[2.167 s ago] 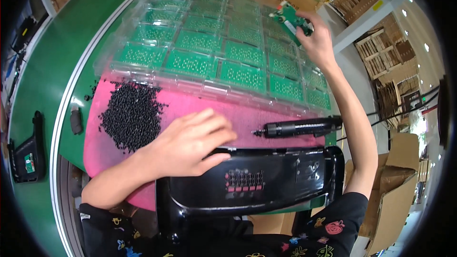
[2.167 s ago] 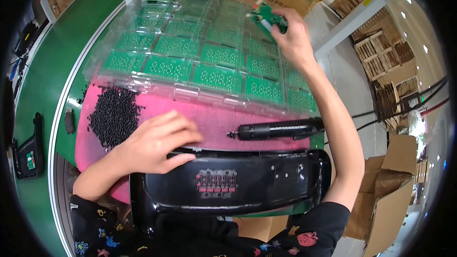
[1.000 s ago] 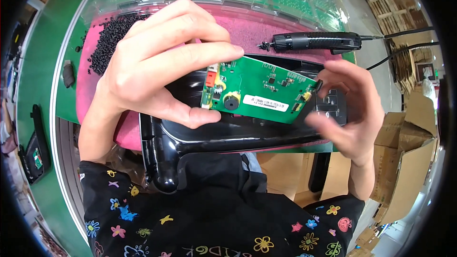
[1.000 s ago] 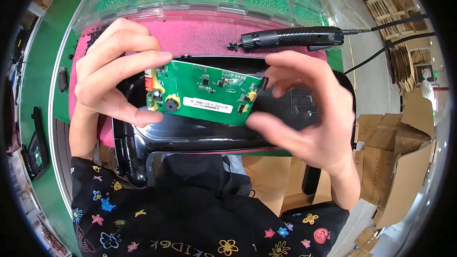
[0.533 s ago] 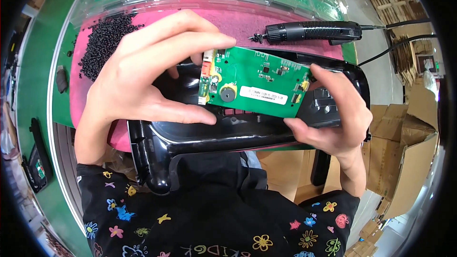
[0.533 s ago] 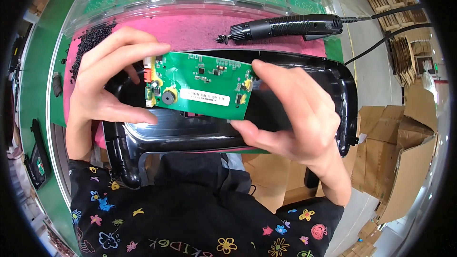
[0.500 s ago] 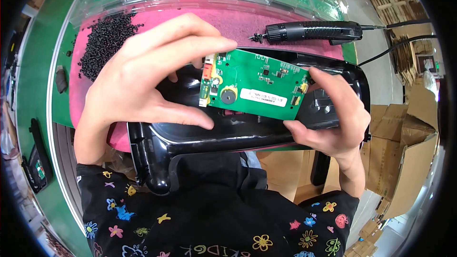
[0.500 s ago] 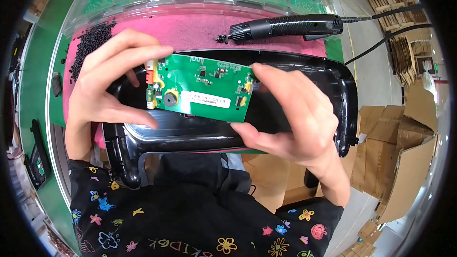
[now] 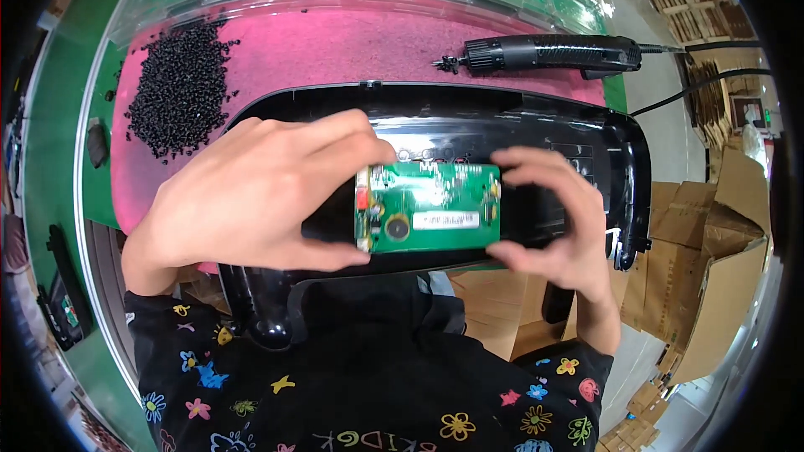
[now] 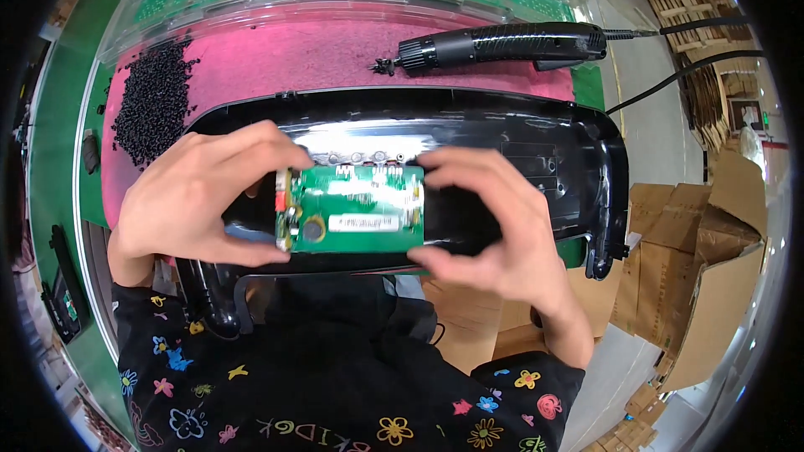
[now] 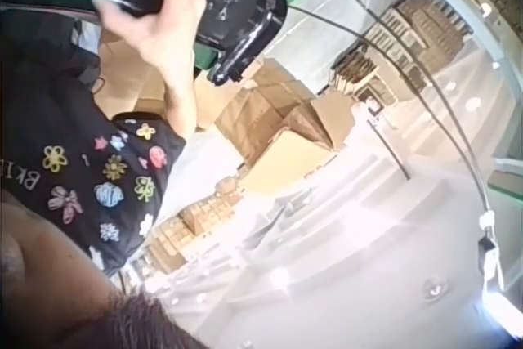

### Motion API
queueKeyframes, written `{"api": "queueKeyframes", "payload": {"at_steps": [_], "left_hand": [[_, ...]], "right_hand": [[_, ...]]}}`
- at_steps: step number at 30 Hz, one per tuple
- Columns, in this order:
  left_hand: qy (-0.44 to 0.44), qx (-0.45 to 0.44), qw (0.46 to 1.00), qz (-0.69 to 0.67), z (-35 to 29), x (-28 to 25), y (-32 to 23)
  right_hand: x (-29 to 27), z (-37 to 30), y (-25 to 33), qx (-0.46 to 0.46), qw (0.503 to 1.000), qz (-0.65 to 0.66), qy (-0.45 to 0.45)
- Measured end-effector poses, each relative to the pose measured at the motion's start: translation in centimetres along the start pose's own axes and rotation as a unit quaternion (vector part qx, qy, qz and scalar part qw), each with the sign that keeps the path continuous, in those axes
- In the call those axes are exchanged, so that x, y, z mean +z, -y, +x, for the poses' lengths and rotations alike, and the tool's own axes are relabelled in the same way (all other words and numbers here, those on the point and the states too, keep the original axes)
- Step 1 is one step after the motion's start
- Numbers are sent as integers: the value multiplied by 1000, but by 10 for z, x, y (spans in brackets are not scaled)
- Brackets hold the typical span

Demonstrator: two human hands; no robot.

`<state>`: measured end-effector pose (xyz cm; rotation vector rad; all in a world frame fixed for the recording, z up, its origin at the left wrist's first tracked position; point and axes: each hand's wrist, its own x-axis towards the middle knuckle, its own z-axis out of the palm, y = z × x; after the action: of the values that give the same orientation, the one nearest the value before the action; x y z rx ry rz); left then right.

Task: Assembling electronic components by installing circuit boards into plastic housings using an electric screwdriver.

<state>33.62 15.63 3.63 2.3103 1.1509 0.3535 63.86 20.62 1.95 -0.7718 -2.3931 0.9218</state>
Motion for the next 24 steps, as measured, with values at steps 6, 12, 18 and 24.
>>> {"api": "queueKeyframes", "payload": {"at_steps": [6,12,18,24], "left_hand": [[-42,-15,998,37,2,11,9],[-27,-33,998,44,4,12,5],[-29,-38,998,49,6,13,6],[-33,-42,997,52,6,14,5]], "right_hand": [[7,13,-10,64,998,1,-3],[9,12,-14,36,999,-24,-9],[9,12,-15,43,998,-39,-5],[10,12,-15,38,998,-39,-8]]}}
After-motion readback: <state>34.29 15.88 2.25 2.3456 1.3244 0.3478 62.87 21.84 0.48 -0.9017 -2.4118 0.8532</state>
